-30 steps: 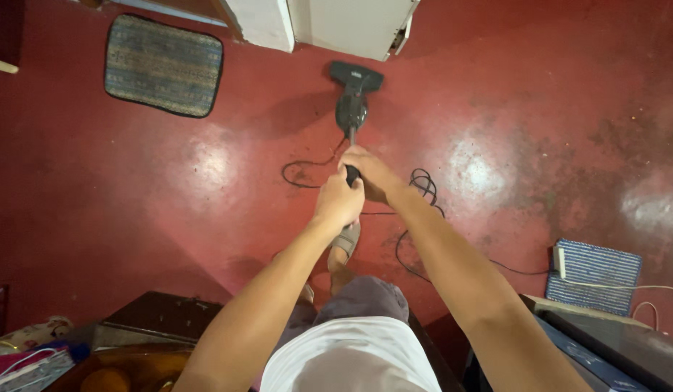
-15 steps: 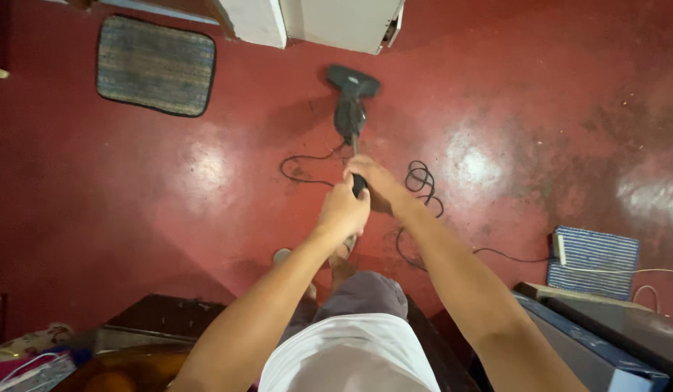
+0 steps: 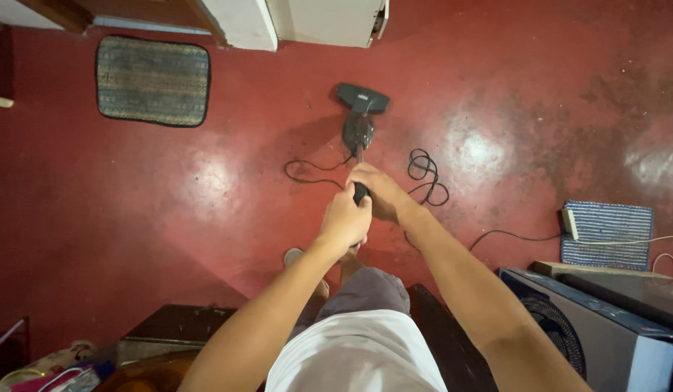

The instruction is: The person vacuums the floor, maneuvering the vacuum head around furniture and along the edges of the room while managing the power cord.

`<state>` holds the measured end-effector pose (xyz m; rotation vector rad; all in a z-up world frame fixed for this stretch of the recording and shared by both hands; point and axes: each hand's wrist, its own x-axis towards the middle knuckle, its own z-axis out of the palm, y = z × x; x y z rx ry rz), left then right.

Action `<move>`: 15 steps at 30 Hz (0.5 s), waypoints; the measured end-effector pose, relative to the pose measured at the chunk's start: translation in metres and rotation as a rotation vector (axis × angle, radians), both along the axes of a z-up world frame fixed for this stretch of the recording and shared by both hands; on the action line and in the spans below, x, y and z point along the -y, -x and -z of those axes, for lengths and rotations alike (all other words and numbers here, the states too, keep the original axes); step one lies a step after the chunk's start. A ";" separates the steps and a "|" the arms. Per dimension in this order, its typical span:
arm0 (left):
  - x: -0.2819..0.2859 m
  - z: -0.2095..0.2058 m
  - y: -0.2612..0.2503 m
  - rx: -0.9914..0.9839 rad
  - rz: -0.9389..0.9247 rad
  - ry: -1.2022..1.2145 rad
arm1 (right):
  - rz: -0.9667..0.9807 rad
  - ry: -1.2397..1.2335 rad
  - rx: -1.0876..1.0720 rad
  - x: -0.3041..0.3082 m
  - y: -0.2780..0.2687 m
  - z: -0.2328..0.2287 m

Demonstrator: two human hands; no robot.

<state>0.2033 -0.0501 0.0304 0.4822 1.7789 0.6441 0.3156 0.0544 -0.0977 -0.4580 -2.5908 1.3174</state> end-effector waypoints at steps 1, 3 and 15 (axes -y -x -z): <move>-0.008 0.005 -0.001 0.000 0.002 -0.002 | 0.002 -0.002 0.000 -0.009 0.001 0.006; -0.028 0.014 -0.004 -0.003 -0.001 0.037 | -0.025 -0.047 0.014 -0.030 0.003 0.015; -0.119 0.048 -0.007 -0.002 -0.031 0.024 | 0.008 -0.064 0.018 -0.121 -0.001 0.036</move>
